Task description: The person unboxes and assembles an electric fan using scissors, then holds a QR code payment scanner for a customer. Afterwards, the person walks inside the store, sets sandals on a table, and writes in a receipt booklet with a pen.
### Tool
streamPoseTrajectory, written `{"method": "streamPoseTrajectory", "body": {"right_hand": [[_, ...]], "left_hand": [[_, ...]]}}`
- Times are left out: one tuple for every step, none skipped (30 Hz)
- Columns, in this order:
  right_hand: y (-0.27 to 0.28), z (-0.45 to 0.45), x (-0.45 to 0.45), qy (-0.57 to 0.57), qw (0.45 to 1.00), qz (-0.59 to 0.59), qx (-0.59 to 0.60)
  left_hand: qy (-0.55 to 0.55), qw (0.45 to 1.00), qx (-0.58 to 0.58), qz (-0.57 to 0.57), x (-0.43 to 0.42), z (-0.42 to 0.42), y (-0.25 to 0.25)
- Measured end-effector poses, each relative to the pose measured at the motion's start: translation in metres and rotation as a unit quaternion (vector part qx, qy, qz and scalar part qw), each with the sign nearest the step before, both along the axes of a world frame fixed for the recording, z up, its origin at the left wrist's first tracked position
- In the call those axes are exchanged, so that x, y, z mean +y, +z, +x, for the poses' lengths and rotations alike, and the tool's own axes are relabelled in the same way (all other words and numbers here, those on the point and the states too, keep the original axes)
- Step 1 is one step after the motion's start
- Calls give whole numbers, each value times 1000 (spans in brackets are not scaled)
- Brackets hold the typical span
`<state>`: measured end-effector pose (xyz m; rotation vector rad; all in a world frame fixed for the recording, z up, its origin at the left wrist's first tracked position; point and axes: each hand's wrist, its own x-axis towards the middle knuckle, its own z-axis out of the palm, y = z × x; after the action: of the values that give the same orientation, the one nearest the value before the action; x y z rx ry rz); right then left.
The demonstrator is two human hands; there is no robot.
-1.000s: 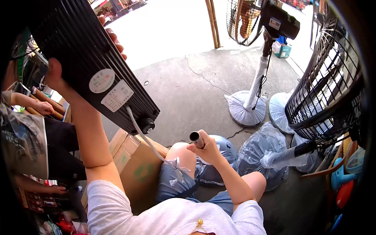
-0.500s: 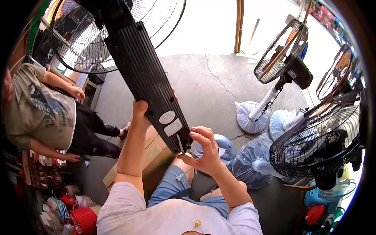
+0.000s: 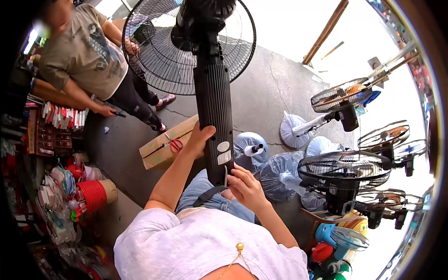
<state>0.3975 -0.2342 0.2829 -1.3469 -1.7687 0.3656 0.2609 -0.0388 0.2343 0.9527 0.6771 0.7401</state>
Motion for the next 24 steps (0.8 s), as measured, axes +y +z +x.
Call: {"method": "streamPoseTrajectory", "body": {"right_hand": [[5,-4,-8,17,1000,-10,-21],[7,-7,-16,32,999,-16,-26],[9,-9,-25,47,998,-29,-32],[9,-12,-33,64,996,-41,-39],[12,-11,-39,78,995,-41,-53],[12,-12,-46,91,994,-41,-53],[10,-12,-52,100,992,-52,-56],[11,-14,-55,109,990,-65,-60],[16,-17,-55,103,991,-61,-57],[17,-21,-57,113,990,-60,-61],[16,-27,-60,94,990,-86,-58],[15,-30,-61,76,989,-112,-55],[11,-33,-59,68,991,-98,-60],[8,-35,-55,76,990,-97,-62],[6,-36,-55,72,983,-133,-101],[4,-36,-55,67,973,-170,-140],[3,-35,-55,65,968,-187,-152],[7,-35,-53,70,968,-188,-152],[15,-34,-51,68,975,-192,-88],[22,-32,-50,63,978,-197,-24],[25,-24,-46,104,975,-192,-35],[27,-20,-46,104,975,-193,-35],[28,-18,-45,128,971,-194,-59],[30,-17,-46,152,965,-196,-81]], "left_hand": [[5,999,11,-40,-13,-6,4],[15,999,4,-35,-26,-10,10],[27,999,9,-46,-40,-14,21],[40,998,15,-55,-53,-19,26],[26,994,15,-101,-62,-25,24],[13,989,15,-148,-70,-30,16],[10,990,13,-142,-77,-30,6],[22,989,8,-143,-83,-34,-2],[14,989,1,-146,-88,-37,-4],[5,989,-7,-145,-91,-39,-4],[5,990,-15,-143,-96,-42,-5],[14,988,-9,-156,-102,-42,-3],[19,985,-11,-173,-107,-44,-6],[21,982,-12,-190,-109,-46,-12],[25,978,-9,-207,-111,-47,-17],[25,973,-15,-230,-114,-47,-22],[34,967,-21,-252,-116,-46,-27],[41,961,-27,-273,-118,-46,-27],[25,951,-59,-304,-118,-46,-36],[26,950,-59,-305,-121,-47,-40],[31,942,-64,-328,-120,-45,-40],[36,933,-70,-351,-123,-45,-40],[46,937,-67,-341,-129,-46,-39],[45,936,-67,-343,-131,-47,-42]]}}
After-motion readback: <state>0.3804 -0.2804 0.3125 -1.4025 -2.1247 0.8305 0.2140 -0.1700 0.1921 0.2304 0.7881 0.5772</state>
